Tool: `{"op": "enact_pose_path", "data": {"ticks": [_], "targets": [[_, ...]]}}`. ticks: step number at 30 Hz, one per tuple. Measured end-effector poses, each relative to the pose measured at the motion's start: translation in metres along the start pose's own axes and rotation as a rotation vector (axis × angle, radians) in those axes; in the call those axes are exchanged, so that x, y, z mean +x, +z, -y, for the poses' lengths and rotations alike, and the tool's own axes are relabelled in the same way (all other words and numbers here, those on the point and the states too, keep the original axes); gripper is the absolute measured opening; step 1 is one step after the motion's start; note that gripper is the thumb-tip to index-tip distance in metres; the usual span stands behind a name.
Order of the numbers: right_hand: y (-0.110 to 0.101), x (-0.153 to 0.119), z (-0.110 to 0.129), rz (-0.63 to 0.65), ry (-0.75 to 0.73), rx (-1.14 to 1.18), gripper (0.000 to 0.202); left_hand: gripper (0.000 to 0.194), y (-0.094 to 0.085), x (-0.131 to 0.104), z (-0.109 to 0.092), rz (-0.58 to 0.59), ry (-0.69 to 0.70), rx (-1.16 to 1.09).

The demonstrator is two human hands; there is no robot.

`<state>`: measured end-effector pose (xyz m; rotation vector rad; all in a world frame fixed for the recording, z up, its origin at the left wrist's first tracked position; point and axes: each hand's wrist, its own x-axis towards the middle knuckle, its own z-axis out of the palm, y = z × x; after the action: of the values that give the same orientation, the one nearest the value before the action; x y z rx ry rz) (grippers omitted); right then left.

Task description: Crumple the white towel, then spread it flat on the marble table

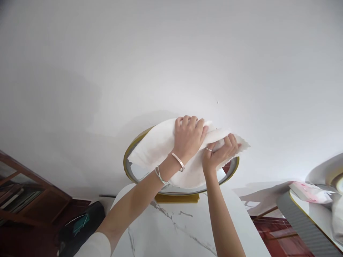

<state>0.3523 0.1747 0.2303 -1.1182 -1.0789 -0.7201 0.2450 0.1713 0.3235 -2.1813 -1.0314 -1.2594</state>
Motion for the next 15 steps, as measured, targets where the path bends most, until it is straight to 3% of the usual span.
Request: {"op": "enact_pose_path", "data": {"ticks": [3,7,10,13,15], "targets": [[0.002,0.002,0.005,-0.102,-0.005,-0.053,0.03,0.028,-0.003,-0.004,0.004,-0.034,0.012,-0.024],[0.012,0.012,0.037,0.045,-0.197,0.009,0.038,0.027,-0.028,-0.027,0.039,-0.149,-0.097,-0.042],[0.021,0.015,0.068,0.211,-0.369,0.034,0.038,0.029,-0.043,-0.056,0.073,-0.284,-0.294,-0.027],[0.031,0.01,0.09,0.326,-0.553,0.031,0.034,0.033,-0.046,-0.084,0.097,-0.407,-0.477,-0.025],[0.036,0.007,0.094,0.334,-0.604,0.035,0.033,0.032,-0.043,-0.091,0.102,-0.468,-0.48,-0.013]]}}
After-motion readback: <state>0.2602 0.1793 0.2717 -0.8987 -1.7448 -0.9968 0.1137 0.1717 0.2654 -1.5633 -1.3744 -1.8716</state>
